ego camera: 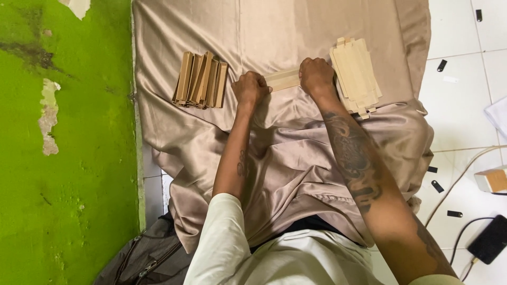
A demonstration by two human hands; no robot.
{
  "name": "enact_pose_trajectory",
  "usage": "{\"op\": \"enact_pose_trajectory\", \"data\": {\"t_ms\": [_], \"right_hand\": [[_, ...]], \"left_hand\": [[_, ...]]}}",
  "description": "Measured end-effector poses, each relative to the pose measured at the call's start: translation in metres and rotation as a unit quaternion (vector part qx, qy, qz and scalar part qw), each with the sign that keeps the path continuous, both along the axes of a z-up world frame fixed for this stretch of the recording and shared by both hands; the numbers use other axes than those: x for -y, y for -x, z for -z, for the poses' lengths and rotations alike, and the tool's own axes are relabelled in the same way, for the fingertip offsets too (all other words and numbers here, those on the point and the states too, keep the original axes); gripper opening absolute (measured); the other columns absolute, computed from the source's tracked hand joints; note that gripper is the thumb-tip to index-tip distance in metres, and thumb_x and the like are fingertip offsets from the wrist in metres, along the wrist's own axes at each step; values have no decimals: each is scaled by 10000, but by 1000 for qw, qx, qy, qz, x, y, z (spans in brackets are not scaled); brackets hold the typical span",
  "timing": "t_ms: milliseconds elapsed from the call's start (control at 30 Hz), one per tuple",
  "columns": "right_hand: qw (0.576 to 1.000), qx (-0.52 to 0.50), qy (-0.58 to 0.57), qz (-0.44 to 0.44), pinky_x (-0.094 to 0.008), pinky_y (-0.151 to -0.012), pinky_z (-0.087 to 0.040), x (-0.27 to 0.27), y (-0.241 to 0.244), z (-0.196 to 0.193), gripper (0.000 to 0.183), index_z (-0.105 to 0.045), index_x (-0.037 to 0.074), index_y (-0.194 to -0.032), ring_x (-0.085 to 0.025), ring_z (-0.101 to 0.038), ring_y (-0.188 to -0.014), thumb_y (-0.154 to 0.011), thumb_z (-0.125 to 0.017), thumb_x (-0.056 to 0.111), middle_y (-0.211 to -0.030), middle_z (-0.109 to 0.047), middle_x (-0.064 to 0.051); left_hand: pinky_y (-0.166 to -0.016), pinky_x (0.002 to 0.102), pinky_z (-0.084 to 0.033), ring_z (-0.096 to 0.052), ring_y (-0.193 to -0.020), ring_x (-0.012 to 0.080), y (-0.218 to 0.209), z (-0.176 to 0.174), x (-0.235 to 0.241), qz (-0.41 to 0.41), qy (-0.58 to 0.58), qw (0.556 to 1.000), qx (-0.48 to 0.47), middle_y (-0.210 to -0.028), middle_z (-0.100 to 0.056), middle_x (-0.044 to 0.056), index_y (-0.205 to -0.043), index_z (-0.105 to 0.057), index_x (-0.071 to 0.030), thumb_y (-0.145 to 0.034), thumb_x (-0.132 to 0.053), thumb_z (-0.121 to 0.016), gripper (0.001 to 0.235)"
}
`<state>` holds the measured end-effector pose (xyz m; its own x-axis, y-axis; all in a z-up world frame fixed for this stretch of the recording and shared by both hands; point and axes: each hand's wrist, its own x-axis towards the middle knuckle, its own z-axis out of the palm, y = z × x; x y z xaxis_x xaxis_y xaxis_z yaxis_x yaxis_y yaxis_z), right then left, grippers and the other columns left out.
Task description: The person sits on the floor and assembles small, flat wooden pieces by hand. They pick up individual pieces from a pile on the right, fit them together, and place the assembled units onto a pile on the left.
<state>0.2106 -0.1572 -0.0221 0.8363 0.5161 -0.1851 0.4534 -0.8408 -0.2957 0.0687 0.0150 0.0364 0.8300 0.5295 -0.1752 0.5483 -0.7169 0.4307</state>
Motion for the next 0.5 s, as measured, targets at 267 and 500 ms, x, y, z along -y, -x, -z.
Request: {"op": "enact_pose_trajectory", "data": {"t_ms": [267, 500], "right_hand": [[999, -9, -4, 33, -577, -789, -607, 1, 14, -23, 187, -812, 132, -955, -445, -731, -978, -829, -704, 46, -957, -754, -240], [997, 76, -5, -26, -596, -946, -520, 1, 24, -37, 574, -659, 227, -1394, -444, -638, -1120, -872, -694, -11, -1162, -663, -215]], "left_hand": [[-1022, 549, -446, -736, -1068, 329, -12, 18, -2, 10, 4, 999, -35, -970, -789, 60, -846, -800, -248, -766, -210, -795, 89], [-1070, 648, -341, -420, -1318, 438, -26, 46, -11, 67, -10, 997, -26, -1320, -524, 180, -1310, -574, -156, -802, -65, -842, 581]]}}
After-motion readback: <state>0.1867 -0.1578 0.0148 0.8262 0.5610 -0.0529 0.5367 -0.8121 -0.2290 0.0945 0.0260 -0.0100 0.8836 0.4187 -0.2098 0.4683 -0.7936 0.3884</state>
